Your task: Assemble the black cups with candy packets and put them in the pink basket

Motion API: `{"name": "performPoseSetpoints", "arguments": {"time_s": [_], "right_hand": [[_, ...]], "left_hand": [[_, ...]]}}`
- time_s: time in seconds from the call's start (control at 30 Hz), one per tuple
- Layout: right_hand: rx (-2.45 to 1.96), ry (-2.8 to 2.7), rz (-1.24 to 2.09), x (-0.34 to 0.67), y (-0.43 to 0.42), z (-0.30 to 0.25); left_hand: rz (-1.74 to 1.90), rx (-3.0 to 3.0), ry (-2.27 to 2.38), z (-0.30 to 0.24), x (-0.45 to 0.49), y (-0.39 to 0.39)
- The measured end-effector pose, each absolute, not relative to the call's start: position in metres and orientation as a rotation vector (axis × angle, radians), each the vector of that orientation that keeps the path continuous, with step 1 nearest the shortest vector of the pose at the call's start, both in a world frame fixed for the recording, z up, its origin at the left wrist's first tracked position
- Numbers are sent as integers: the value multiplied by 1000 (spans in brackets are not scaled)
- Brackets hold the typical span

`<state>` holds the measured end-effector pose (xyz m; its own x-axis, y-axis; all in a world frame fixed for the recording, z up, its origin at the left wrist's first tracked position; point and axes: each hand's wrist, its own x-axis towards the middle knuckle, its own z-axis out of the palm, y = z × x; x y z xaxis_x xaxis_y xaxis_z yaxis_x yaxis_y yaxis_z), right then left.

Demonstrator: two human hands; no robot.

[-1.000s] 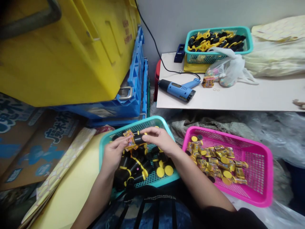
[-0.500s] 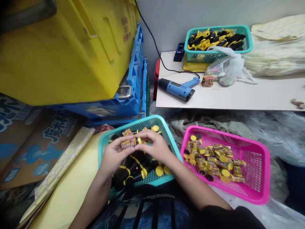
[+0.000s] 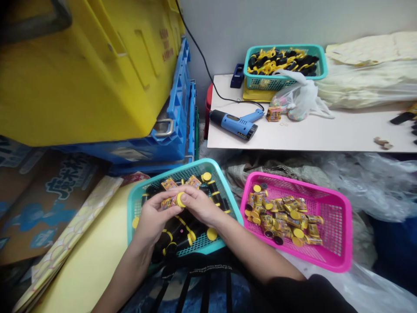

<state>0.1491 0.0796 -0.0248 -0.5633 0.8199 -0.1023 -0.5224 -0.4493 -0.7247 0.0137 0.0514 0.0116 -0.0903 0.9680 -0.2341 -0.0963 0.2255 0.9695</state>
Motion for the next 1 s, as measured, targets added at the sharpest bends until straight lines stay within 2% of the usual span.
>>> {"name": "performPoseSetpoints", "arguments": {"time_s": [0.37, 0.6, 0.83, 0.87, 0.93, 1.0], "right_hand": [[-587, -836, 2140, 161, 71, -16], [-650, -882, 2018, 154, 70, -33], [-1142, -1273, 1616, 212, 50, -12], [-1298, -1373, 1483, 230, 46, -7], [-1640, -1537, 1014, 273, 42, -2], [-1978, -1686, 637, 317, 44, -3]], "left_hand": [[1118, 1113, 1303, 24, 17, 44], [1079, 1319, 1437, 21, 18, 47], [1055, 1908, 1300, 16, 41, 42], [1022, 1950, 1261, 14, 40, 43], [973, 1979, 1294, 7, 30, 49], [972, 1910, 1578, -3, 11, 60]]}}
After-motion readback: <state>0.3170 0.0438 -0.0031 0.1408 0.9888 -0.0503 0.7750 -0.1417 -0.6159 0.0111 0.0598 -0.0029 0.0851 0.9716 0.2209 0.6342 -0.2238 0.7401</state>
